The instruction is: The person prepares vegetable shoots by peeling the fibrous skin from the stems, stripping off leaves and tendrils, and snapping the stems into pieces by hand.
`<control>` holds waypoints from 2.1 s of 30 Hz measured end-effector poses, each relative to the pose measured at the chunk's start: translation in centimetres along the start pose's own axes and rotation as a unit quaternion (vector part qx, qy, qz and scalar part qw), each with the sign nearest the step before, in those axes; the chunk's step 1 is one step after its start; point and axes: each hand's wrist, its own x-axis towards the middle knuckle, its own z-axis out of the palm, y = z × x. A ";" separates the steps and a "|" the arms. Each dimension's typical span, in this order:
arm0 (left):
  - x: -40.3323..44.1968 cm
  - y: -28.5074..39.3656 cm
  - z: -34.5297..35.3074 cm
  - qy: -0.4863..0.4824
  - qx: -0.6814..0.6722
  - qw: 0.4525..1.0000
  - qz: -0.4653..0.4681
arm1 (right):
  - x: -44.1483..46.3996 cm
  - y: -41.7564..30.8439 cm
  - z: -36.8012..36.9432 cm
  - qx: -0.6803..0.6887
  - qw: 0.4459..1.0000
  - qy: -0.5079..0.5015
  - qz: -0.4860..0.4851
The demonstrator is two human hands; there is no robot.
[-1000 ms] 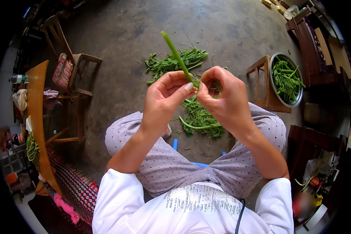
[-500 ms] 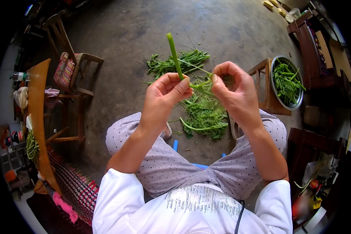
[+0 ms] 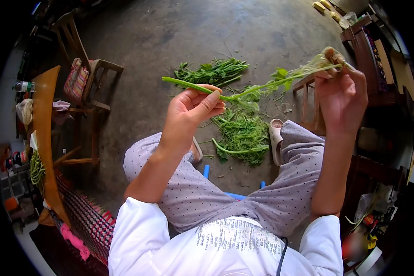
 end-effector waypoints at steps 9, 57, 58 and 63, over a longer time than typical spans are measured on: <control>-0.3 0.6 -0.1 -0.011 0.003 0.999 0.053 | -0.6 -2.8 -1.7 -0.049 0.998 0.024 0.038; -0.8 0.3 2.9 0.062 0.413 0.840 0.347 | -4.6 9.4 4.1 -0.795 0.496 -0.146 -0.318; -0.7 0.2 2.9 0.060 0.369 0.867 0.328 | -4.6 9.4 4.3 -0.795 0.495 -0.147 -0.319; -0.5 0.6 2.6 0.000 0.128 0.983 0.134 | -4.3 9.5 4.9 -0.784 0.523 -0.130 -0.309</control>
